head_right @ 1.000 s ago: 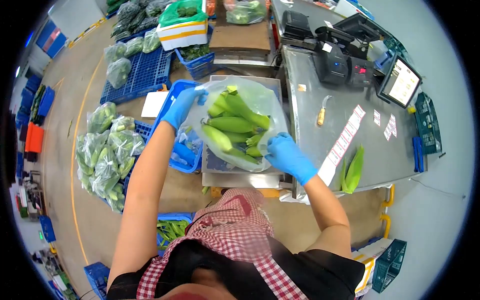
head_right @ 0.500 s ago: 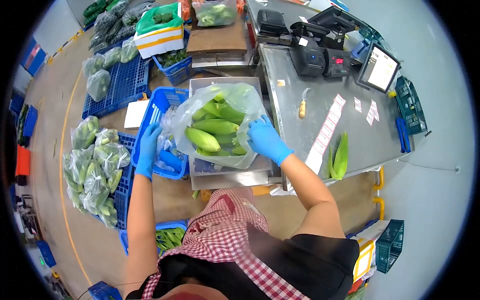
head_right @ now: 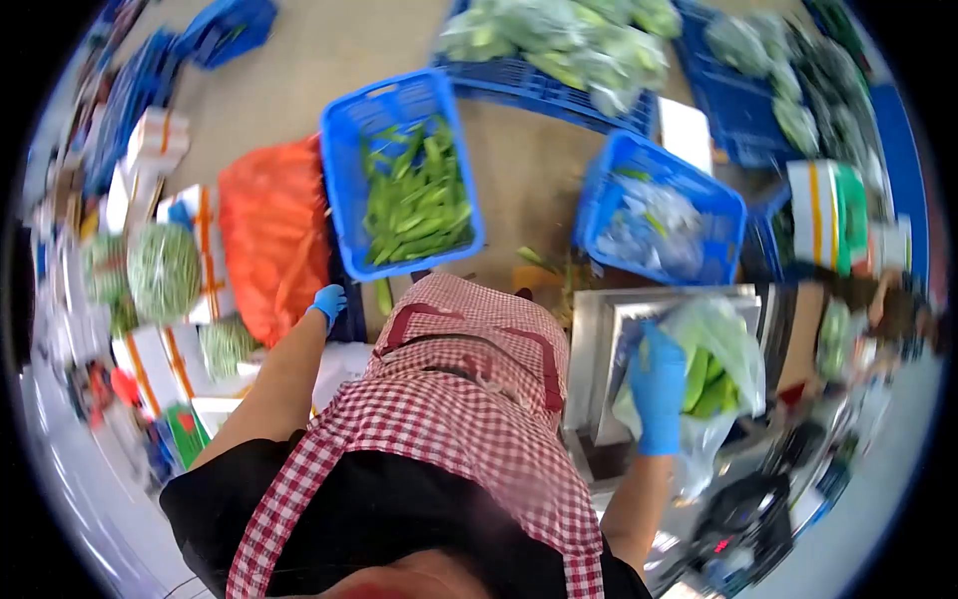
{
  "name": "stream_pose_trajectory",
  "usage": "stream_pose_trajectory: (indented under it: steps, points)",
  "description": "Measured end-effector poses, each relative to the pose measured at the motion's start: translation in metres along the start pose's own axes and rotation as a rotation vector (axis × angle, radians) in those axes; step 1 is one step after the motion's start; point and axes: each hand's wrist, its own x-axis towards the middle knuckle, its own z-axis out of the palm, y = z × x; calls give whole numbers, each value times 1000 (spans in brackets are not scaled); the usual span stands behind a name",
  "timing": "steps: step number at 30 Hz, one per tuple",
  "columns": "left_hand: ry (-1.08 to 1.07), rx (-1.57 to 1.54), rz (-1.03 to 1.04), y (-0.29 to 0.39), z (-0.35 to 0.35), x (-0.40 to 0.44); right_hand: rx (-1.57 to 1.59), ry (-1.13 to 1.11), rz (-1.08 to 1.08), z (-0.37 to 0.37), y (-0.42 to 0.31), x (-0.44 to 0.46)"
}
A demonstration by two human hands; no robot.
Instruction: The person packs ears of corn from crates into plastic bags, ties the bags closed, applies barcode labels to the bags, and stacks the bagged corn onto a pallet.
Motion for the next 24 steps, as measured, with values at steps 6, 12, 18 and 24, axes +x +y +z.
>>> stream_pose_trajectory:
  steps: [6, 12, 18, 24]
  points:
    - [-2, -220, -98, -38, -15, -25, 348, -705, -344, 147, -172, 109]
    - [22, -637, -107, -7, 23, 63, 1048, -948, 444, 395, -226, 229]
    - [198, 159, 359, 8, 53, 255, 834, -764, 315, 636, -227, 306]
    - [-29, 553, 236, 5, 75, 455, 15, -1273, -330, 842, -167, 390]
